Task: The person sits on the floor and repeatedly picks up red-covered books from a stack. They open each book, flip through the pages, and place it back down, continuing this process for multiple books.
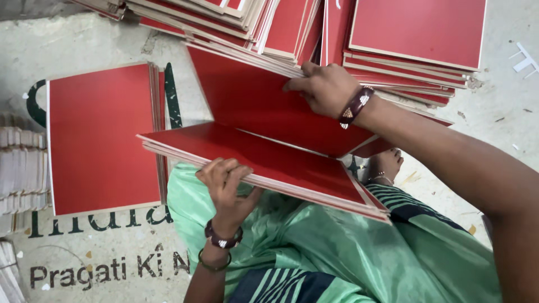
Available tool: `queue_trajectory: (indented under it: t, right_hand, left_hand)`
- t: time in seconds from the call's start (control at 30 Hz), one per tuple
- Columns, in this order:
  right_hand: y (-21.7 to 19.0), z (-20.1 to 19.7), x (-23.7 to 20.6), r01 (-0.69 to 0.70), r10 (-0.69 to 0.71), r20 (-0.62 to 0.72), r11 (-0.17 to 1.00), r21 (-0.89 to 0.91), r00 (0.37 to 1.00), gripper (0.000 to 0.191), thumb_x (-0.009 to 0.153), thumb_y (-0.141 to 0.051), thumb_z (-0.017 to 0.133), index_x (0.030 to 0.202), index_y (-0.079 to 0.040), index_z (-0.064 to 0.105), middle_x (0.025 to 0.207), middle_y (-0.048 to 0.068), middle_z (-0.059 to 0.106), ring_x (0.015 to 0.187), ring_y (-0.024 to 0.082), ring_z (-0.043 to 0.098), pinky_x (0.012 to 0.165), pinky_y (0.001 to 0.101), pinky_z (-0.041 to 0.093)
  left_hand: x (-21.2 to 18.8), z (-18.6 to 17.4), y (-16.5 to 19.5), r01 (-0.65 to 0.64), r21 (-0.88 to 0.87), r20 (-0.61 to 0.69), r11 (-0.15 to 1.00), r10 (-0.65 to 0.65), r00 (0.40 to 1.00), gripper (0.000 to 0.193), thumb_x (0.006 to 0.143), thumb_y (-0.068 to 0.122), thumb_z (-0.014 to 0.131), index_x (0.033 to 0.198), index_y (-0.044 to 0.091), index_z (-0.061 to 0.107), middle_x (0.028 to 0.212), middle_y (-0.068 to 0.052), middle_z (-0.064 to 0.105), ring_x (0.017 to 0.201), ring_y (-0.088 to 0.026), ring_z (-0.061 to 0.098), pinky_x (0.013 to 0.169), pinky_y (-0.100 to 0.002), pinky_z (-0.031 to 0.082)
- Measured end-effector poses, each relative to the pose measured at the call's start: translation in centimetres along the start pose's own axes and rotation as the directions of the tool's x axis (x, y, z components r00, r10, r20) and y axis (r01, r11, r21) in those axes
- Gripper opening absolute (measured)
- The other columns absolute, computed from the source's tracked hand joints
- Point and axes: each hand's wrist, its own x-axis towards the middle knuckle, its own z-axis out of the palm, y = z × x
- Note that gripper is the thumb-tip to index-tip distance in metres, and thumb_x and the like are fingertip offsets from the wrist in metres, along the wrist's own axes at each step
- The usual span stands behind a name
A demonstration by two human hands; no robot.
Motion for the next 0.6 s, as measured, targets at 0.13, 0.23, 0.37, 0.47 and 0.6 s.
queue_trajectory:
  t: [0.13,0.23,0.37,0.47,0.6]
  right_hand:
    - [0.0,0.6,0.0,-0.061,0.06,-0.021,0.998,-0.02,0.998,0.038,0.088,-0.007,0.07,0.122,-0.024,0.074,0.102,0.014,0.068,0.065,0.03,0.069,0.054,0.0426,0.057]
    - [1.5,1.0,0.7,-0.091,0.088,-0.061,0.995,-0.044,0.994,0.036,0.089,-0.008,0.071,0.121,-0.024,0.076,0.098,0.013,0.069,0.067,0.027,0.069,0.057,0.041,0.057]
    - [3.7,0.6,1.2,-0.076,0.067,-0.139,0.995,-0.064,0.988,0.037,0.088,-0.005,0.072,0.119,-0.024,0.078,0.091,0.011,0.068,0.073,0.025,0.07,0.064,0.0407,0.058]
    - [2.8,0.5,0.8,-0.028,0.016,-0.159,0.997,-0.069,0.987,0.035,0.087,-0.007,0.071,0.117,-0.024,0.079,0.092,0.01,0.067,0.074,0.026,0.069,0.066,0.0405,0.058]
    - [-0.8,0.5,0.2,-0.158,0.16,0.005,0.981,-0.109,0.987,0.026,0.098,-0.012,0.065,0.118,-0.023,0.077,0.096,0.011,0.065,0.062,0.024,0.068,0.051,0.0398,0.056]
  left_hand:
    - [-0.6,-0.8,0.2,0.014,0.047,0.147,0.999,-0.021,0.989,0.042,0.058,0.022,0.09,0.094,0.017,0.069,0.108,-0.002,0.058,0.114,-0.028,0.051,0.101,-0.051,0.03]
    - [-2.7,-1.5,0.5,-0.048,0.022,0.14,0.999,0.045,0.989,0.044,0.063,0.025,0.093,0.099,0.018,0.069,0.111,0.0,0.058,0.116,-0.028,0.048,0.101,-0.05,0.029]
    - [-5.2,-2.5,0.7,-0.01,0.013,0.125,1.0,0.008,0.992,0.043,0.061,0.023,0.09,0.097,0.019,0.068,0.111,0.0,0.058,0.119,-0.029,0.048,0.103,-0.052,0.031]
    - [-5.0,-2.0,0.6,-0.029,0.01,0.13,1.0,0.027,0.991,0.044,0.064,0.022,0.088,0.103,0.019,0.068,0.115,-0.002,0.058,0.122,-0.031,0.048,0.105,-0.053,0.032]
    - [-1.3,1.4,0.0,-0.126,-0.045,0.079,0.991,0.129,0.989,0.054,0.074,0.029,0.088,0.122,0.017,0.067,0.126,-0.006,0.056,0.129,-0.033,0.047,0.11,-0.054,0.032]
